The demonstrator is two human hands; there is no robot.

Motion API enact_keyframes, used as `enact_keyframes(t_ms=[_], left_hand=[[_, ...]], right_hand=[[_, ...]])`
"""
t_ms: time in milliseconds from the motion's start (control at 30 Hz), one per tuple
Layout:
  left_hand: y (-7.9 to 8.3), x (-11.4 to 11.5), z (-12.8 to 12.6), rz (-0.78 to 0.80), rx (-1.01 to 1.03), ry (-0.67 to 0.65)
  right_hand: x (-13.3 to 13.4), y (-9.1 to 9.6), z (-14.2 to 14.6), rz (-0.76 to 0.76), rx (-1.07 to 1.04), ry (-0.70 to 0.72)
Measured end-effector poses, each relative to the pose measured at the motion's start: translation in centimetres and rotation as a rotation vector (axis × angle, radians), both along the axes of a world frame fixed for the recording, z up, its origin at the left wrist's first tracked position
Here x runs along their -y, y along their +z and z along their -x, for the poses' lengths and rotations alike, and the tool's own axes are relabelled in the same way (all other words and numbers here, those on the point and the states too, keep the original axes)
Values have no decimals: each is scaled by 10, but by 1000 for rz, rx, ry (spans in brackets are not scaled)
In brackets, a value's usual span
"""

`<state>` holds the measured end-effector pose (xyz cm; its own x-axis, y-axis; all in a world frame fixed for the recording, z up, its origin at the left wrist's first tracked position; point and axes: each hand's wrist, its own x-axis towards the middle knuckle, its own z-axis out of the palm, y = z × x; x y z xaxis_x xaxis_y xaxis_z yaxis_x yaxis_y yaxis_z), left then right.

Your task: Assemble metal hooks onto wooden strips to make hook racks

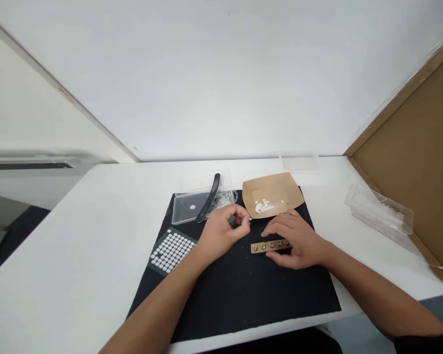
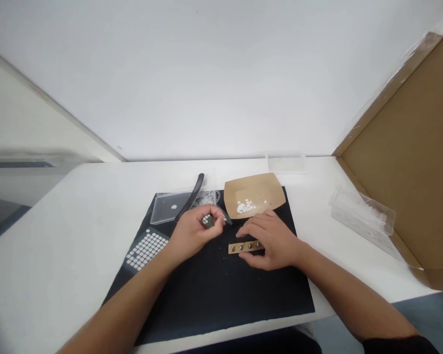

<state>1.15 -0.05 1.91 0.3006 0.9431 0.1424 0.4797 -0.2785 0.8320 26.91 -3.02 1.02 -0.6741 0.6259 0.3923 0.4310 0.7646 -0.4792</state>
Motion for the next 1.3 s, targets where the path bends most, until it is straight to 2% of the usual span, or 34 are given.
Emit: enact_keyframes(t_ms=[133, 200, 300, 567, 1033, 1300], left_hand=[[-6, 16, -19, 216, 323, -54], [-10, 20, -24, 330, 396, -64], [-14, 22, -27, 401, 450, -79], [-16, 23, -30, 409, 483, -98], [-17, 23, -30, 393, 433, -118], [-10, 15, -18, 350, 344, -250]], right_hand=[[7, -2, 7, 37, -261, -205], [9, -4, 10, 56, -320, -242], [10, -8, 13, 68, -363, -238], [7, -14, 15, 69, -388, -229], [6, -11, 15, 22, -350, -220], [6, -8, 15, -111, -298, -218]])
